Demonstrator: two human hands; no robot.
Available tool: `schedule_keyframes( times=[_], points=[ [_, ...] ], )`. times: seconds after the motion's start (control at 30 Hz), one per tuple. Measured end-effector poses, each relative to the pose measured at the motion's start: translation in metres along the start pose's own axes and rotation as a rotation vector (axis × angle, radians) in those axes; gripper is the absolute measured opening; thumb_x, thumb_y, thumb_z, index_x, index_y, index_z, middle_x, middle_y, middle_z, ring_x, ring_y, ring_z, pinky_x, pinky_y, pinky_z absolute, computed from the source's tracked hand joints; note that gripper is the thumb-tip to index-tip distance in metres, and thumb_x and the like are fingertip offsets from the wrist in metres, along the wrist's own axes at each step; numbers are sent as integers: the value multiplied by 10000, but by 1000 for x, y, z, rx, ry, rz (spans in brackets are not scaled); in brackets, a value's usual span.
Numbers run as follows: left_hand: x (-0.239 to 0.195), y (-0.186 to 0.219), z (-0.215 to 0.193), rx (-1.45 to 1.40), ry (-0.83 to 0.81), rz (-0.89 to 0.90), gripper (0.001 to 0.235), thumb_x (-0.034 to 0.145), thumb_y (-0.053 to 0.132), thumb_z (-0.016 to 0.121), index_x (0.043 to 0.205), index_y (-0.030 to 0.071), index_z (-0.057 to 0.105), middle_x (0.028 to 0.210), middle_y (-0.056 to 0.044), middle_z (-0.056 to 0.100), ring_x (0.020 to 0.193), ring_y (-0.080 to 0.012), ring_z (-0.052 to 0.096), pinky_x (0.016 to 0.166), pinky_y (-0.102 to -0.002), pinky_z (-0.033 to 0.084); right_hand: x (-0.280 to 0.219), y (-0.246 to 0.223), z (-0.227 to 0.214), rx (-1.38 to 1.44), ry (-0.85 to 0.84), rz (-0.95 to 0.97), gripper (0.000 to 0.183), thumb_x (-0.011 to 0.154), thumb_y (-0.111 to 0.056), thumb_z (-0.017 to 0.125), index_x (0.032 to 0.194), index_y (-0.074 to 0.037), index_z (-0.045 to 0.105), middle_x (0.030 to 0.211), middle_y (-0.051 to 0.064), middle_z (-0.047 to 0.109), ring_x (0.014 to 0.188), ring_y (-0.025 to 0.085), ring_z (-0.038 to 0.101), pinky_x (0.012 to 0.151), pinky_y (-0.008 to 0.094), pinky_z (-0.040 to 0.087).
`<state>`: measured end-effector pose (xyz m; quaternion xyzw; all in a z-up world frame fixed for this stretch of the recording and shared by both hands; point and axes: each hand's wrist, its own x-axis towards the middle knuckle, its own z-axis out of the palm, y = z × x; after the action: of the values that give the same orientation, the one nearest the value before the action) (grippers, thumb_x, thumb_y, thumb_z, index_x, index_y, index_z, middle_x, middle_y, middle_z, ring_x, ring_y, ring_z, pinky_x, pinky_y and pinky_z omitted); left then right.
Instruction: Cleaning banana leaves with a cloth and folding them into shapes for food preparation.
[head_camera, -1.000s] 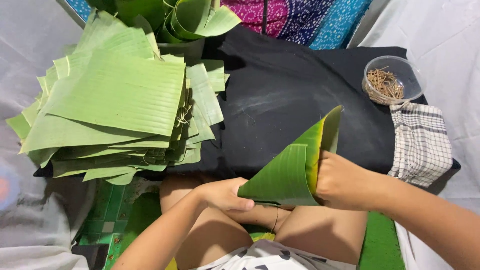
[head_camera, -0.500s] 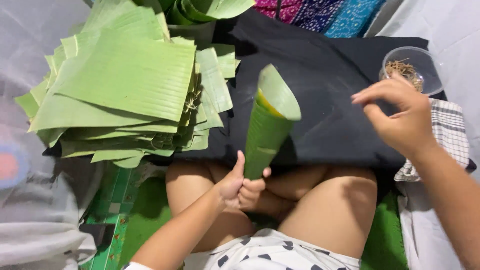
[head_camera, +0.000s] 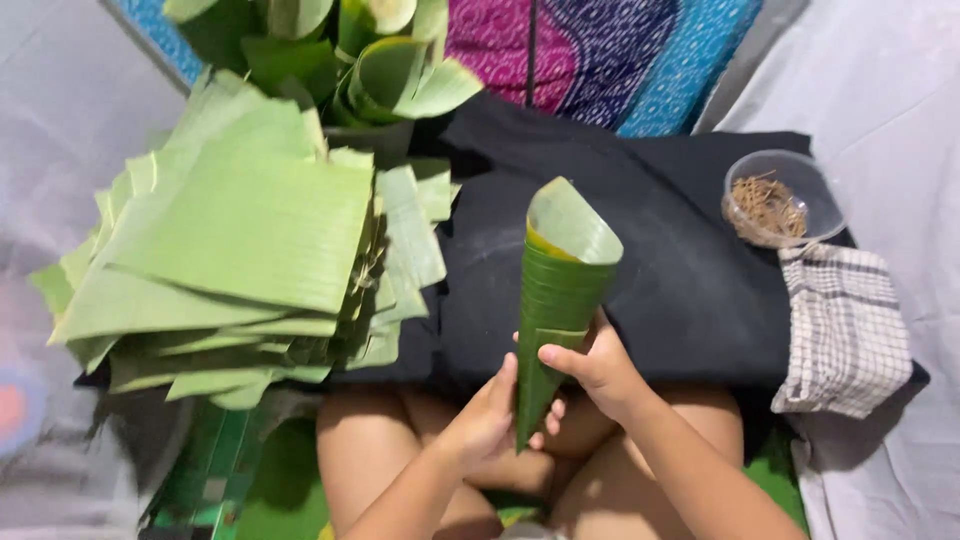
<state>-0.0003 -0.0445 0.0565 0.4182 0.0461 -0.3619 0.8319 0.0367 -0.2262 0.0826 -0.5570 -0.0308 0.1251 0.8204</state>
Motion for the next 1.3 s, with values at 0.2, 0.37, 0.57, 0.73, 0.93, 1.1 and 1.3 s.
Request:
schedule_keyframes(
  times=[0.2, 0.37, 0.57, 0.73, 0.93, 1.1, 1.3],
  points=[
    [51, 24, 13, 187, 41, 139, 409, 1019, 249, 555, 1390, 89, 494, 968, -106, 568, 696, -158, 564, 507, -231, 434, 31, -5, -31, 67, -52, -85, 621, 731, 38, 779, 1315, 14, 569, 1151, 214, 735, 1022, 321, 743, 884, 407, 618],
    [126, 70, 32, 289, -17, 232, 500, 1012, 452, 446, 1281, 39, 526, 983, -160, 633, 632, -127, 507, 446, -216, 383, 79, -50, -56, -160, 163, -114, 584, 750, -87, 799, 1269, -9, 543, 989, 139, 704, 651, 155, 610, 530, 248, 509],
    [230, 99, 59, 6, -9, 350, 504, 1064, 527, 354, 1190, 69, 523, 940, -137, 556, 555, -117, 468, 345, -156, 350, 162, -62, -138, -199, 297, -339, 500, 850, -199, 840, 1264, -28, 618, 1011, 139, 714, 692, 166, 662, 589, 377, 626],
    [252, 112, 71, -169, 76, 373, 545, 1059, 540, 334, 1155, 38, 524, 985, -92, 545, 556, -53, 434, 344, -94, 314, 180, -59, -183, -385, 688, -602, 158, 954, -133, 732, 1077, -40, 766, 956, 138, 799, 903, 209, 771, 833, 317, 610],
    [257, 101, 56, -177, 159, 317, 570, 1045, 573, 332, 1137, 46, 528, 946, -92, 534, 554, -79, 433, 351, -138, 335, 185, -34, -175, -748, 636, -698, 98, 909, -64, 730, 930, -129, 801, 779, 26, 774, 768, 185, 734, 740, 296, 586],
    [284, 90, 31, -276, 61, 330, 612, 1052, 514, 392, 1452, 55, 452, 982, -88, 552, 607, -53, 388, 429, -161, 300, 169, -69, -164, -1367, 579, -940, 232, 739, 14, 730, 943, -94, 711, 912, 6, 671, 817, 184, 619, 778, 327, 436],
    [279, 90, 41, -132, 103, 324, 635, 1077, 545, 304, 1457, 57, 451, 960, -83, 571, 592, -42, 396, 416, -161, 326, 147, -76, -247, -1542, 1008, -581, 152, 801, -111, 664, 910, -160, 758, 1019, 24, 731, 906, 279, 625, 824, 432, 451]
  ],
)
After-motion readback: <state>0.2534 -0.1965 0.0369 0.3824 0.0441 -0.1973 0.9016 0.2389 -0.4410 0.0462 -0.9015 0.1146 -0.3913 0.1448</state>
